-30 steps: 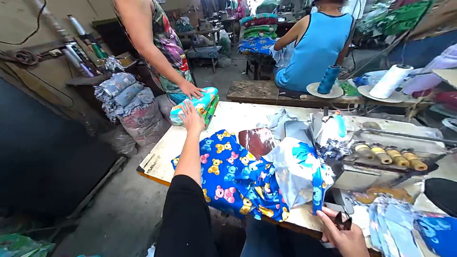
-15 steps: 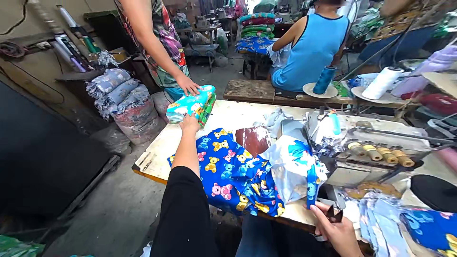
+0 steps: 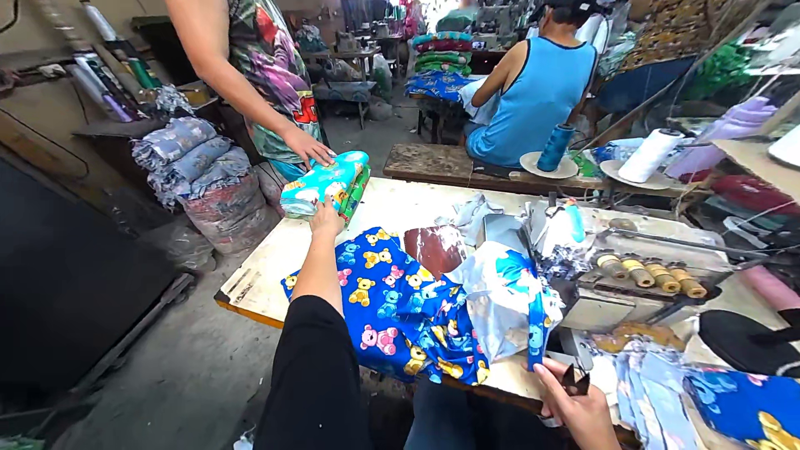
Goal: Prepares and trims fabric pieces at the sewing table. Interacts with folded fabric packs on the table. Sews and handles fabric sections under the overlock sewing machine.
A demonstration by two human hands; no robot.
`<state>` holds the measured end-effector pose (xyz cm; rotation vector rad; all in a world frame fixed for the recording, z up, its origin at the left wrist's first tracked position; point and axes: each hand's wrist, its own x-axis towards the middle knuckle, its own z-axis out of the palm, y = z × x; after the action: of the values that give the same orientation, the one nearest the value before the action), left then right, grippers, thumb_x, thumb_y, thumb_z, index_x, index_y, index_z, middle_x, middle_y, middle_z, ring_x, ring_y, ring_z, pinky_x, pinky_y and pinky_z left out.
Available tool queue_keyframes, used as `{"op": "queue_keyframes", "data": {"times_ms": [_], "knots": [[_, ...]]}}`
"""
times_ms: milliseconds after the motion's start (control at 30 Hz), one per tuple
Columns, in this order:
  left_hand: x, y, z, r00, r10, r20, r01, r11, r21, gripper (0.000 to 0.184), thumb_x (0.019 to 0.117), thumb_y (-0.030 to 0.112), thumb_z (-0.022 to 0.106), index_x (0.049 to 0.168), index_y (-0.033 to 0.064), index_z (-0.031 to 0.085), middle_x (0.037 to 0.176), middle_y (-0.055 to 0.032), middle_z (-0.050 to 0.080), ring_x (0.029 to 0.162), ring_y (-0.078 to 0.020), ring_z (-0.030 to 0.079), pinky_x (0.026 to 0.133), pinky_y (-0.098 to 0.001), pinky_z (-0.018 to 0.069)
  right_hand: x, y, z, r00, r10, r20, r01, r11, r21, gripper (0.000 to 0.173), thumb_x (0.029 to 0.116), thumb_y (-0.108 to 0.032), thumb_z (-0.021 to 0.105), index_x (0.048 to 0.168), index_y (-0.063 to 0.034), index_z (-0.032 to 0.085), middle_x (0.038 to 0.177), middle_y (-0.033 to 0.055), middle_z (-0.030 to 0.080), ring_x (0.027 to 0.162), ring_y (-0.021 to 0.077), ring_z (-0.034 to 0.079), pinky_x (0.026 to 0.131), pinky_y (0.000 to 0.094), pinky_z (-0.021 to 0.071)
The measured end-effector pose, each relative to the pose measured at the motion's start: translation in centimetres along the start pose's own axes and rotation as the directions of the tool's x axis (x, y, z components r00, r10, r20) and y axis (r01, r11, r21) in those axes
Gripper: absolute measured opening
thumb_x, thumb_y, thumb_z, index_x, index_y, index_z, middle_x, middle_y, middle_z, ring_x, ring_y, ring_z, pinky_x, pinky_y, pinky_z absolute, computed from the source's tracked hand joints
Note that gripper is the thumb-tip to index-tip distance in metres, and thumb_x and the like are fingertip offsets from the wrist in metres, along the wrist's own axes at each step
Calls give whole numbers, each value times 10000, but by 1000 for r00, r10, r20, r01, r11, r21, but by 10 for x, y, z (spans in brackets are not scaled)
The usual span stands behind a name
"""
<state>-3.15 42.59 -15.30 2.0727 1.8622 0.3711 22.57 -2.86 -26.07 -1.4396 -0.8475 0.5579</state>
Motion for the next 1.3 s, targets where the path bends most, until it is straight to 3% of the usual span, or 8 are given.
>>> {"op": "queue_keyframes", "data": {"times_ms": [233,367,533,633,867,1033,1167,1300], "knots": [[2,3,3,998,-57,22,57,998,-26,663,916,24,660,1515,-21,378,1594,-331,284,1319,-544,489,1036,-704,411,1,3,-2,1000,-4,13,4,1000,-25,148,960,-57,609,1057,4,703,784,-79,746,452,-57,553,431,134,491],[0,2,6,998,-59,11,60,997,-58,830,935,54,657,1628,97,204,1605,-332,262,1277,-554,522,1016,-702,424,0,2,-1,1000,-13,7,13,1000,-23,144,956,-56,615,1054,5,702,784,-75,749,453,-53,558,430,137,493],[-2,4,4,1000,-22,20,22,1000,-13,687,944,38,636,1573,93,366,1579,-338,303,1279,-567,506,1015,-719,413,0,0,-1,1000,-11,6,11,1000,-17,151,955,-44,608,1060,12,701,790,-74,752,453,-57,557,428,132,489],[-2,5,7,999,-38,14,38,999,-24,862,943,61,652,1648,123,160,1596,-342,274,1265,-561,528,1019,-696,427,0,-1,-1,1000,-4,-4,4,1000,-14,139,952,-36,616,1050,7,704,776,-76,747,450,-55,556,424,134,489],[-3,0,12,998,-5,-62,0,997,-80,836,930,38,654,1629,50,195,1605,-320,279,1300,-561,497,1016,-708,424,0,0,-1,1000,4,12,-4,1000,-2,142,956,-23,604,1063,9,693,798,-79,754,453,-60,553,433,131,490],[-4,-4,18,979,132,-157,-119,989,90,657,928,24,644,1532,-49,395,1676,-271,172,1561,-473,89,1201,-724,67,-1,4,-2,1000,-14,9,14,1000,4,150,958,-40,609,1065,-6,708,797,-76,756,444,-55,551,423,134,489],[-8,2,0,989,143,47,-147,985,85,350,997,83,570,1315,-44,641,1392,-310,572,1318,-493,528,1089,-686,371,-2,4,-1,999,-39,7,39,999,13,135,959,-84,627,1049,-29,712,775,-99,743,439,-57,548,415,132,487],[-49,26,-12,959,247,-141,-282,890,-359,370,1078,114,468,1393,-38,589,1394,-286,591,1338,-442,540,1140,-586,386,-1,4,-1,999,-51,11,51,999,15,162,964,-104,625,1051,5,708,759,-88,732,432,-64,533,408,127,477]]}}
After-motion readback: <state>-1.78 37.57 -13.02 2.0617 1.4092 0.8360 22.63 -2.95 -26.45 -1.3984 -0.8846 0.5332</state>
